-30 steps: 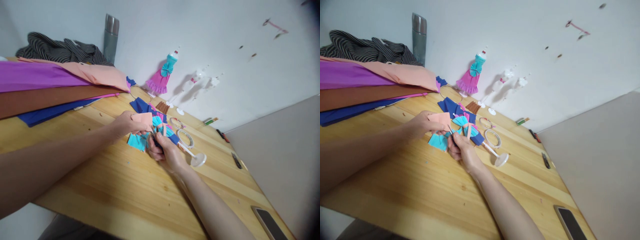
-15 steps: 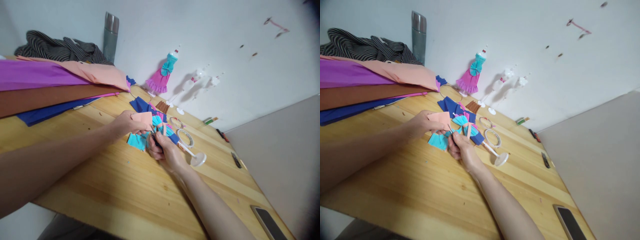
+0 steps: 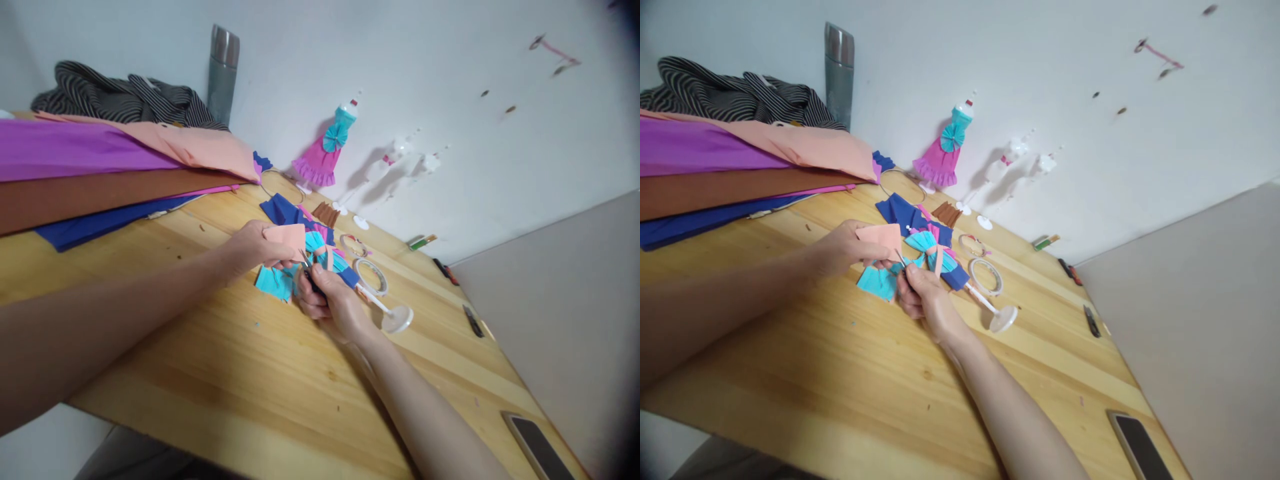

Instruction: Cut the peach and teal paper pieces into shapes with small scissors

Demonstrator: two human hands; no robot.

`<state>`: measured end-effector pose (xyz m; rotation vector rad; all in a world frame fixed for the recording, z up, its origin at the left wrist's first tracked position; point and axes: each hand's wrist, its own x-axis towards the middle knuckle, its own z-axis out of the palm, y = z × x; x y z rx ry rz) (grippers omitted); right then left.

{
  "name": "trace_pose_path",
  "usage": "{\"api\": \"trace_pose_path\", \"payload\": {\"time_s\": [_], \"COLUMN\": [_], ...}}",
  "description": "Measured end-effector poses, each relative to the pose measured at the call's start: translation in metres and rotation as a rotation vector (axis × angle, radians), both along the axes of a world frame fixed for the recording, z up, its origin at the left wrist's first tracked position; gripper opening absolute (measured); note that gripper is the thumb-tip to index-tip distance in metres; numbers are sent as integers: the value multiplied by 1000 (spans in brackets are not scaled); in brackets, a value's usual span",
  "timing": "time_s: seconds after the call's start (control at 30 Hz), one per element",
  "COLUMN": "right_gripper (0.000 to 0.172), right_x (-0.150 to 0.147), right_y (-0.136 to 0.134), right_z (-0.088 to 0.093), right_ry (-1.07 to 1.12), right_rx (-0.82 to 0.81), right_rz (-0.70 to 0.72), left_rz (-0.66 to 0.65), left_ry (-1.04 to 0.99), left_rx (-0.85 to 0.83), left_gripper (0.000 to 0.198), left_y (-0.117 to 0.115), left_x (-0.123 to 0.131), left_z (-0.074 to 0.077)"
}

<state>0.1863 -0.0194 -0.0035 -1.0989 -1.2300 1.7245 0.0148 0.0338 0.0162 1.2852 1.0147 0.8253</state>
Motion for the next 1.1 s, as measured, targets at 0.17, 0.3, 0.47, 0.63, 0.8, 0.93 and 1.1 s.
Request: {"api": "trace_pose_path", "payload": {"time_s": [0.17,0.3,0.47,0.63,0.8,0.93,1.1], "right_gripper": [52,53,54,53,51,50,51], "right_x": [1,3,5,5,6,8,9], "right_y": [0,2,3,3,4,5,5], "right_z": [2,4,7,7,7,8,11], "right_ry": [-27,-52,-83,-93,-112,-126,-155], "right_rx": [-7,-15,5,17,34,46,58], "right_rz": [6,19,32,41,58,75,93], "left_rz": [-5,-1,-11,-34,-39,-55,-70], "left_ry": [13,23,6,13,16,21,37], "left_rx": [-12,-9,-2,-14,3,26,37], "left_gripper": [9,7,7,7,8,8,14], "left_y": [0,-2,-2,1,1,2,4], "left_x": [0,-1,-1,-1,-2,-3,-3], "left_z": [3,6,5,3,3,1,0]}}
